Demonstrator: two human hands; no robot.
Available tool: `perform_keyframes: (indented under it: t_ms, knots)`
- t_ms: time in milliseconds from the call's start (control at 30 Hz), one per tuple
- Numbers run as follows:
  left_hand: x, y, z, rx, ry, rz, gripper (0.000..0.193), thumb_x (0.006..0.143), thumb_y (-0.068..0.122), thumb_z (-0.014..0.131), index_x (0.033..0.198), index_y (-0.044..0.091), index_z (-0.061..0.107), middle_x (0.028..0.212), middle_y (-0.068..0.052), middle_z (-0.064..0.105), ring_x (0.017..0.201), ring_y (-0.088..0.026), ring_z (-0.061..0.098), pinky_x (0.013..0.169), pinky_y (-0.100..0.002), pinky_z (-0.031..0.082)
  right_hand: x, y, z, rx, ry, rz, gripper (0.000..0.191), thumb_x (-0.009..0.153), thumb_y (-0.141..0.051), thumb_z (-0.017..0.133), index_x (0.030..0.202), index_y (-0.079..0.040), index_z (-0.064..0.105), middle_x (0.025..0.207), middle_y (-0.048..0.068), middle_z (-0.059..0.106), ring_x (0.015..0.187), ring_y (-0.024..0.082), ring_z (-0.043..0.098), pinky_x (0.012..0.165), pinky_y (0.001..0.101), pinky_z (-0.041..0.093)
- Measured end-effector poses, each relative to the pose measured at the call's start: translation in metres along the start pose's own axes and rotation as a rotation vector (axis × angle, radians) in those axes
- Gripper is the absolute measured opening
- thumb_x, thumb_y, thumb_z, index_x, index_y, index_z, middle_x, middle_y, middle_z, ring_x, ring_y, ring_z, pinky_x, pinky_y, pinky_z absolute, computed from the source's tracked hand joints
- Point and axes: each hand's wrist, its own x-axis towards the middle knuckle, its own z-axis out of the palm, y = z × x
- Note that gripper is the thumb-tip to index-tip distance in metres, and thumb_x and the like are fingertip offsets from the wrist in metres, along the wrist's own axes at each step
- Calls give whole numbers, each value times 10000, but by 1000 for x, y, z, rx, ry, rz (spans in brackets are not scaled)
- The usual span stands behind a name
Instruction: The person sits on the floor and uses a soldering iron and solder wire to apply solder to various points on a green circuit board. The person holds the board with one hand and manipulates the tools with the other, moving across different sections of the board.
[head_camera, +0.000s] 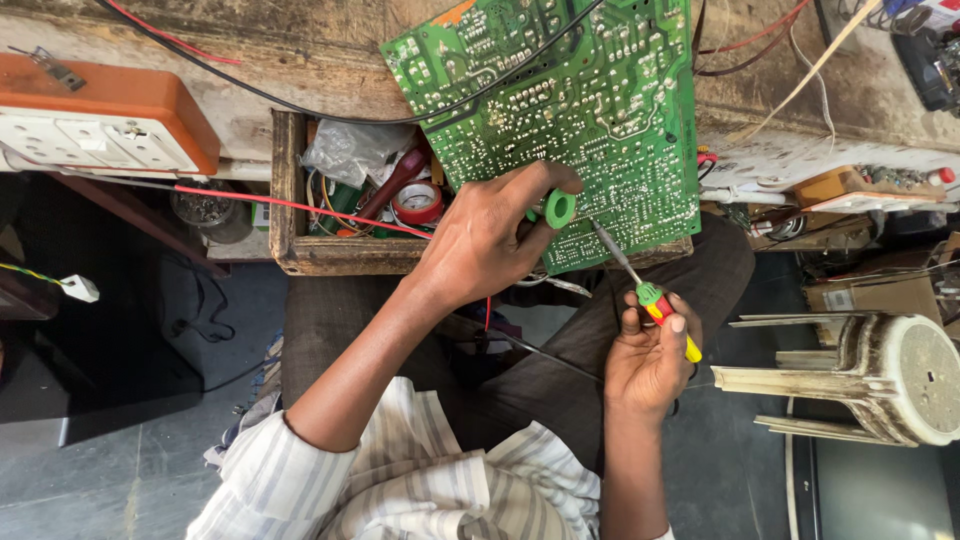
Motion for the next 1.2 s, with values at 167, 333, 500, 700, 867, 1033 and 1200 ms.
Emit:
perform_keyframes:
  t_ms: [167, 333, 500, 700, 867, 1033, 1200]
  knots:
    - [0, 0, 0, -3, 3, 7, 372, 898, -27, 721, 1220, 68, 561, 1124, -82, 726, 891, -256, 766, 733, -350, 602, -1, 0, 0, 11, 2, -2, 271, 1090, -159, 622, 1296, 16, 618, 1199, 210, 707, 1088, 316, 715, 917, 346, 621]
    - [2, -1, 1, 11, 6, 15, 354, 905, -22, 723, 1212, 68, 571, 1136, -92, 732, 870, -274, 752, 718, -362, 591, 0, -1, 0, 36, 23, 8, 273, 1088, -157, 614, 1299, 17, 616, 1195, 206, 705, 1094, 320, 716, 917, 347, 620]
    - [0, 0, 2, 10, 4, 2, 365, 892, -32, 717, 1209, 79, 574, 1143, -87, 731, 877, -288, 749, 730, -380, 585, 1, 0, 0, 25, 18, 10, 271, 1094, -159, 618, 1303, 14, 612, 1204, 202, 704, 1096, 315, 710, 925, 347, 616]
    - [2, 0, 2, 22, -14, 1, 393, 875, -38, 721, 1217, 83, 572, 1159, -92, 724, 859, -306, 733, 730, -400, 570, 0, -1, -1, 14, 22, 10, 275, 1090, -167, 620, 1299, 12, 612, 1200, 200, 705, 1095, 308, 711, 924, 346, 616]
    - [2, 0, 1, 23, -17, 2, 409, 865, -36, 726, 1223, 85, 570, 1158, -88, 724, 867, -306, 733, 738, -402, 571, 1, -1, 0, 14, 12, 11, 272, 1095, -162, 619, 1305, 12, 611, 1200, 202, 704, 1098, 309, 711, 923, 343, 614]
    - [2, 0, 2, 34, -19, -5, 413, 859, -36, 728, 1224, 88, 577, 1152, -87, 727, 881, -304, 738, 744, -403, 573, 0, -2, 1, 16, -1, 10, 268, 1099, -159, 618, 1305, 13, 615, 1209, 202, 702, 1109, 308, 708, 931, 345, 615]
    - [2, 0, 3, 43, -13, 10, 408, 866, -38, 726, 1224, 90, 578, 1145, -82, 727, 887, -305, 737, 749, -402, 572, 0, -1, 3, 5, 7, 8, 270, 1095, -165, 622, 1302, 9, 617, 1207, 198, 702, 1100, 301, 709, 917, 337, 614]
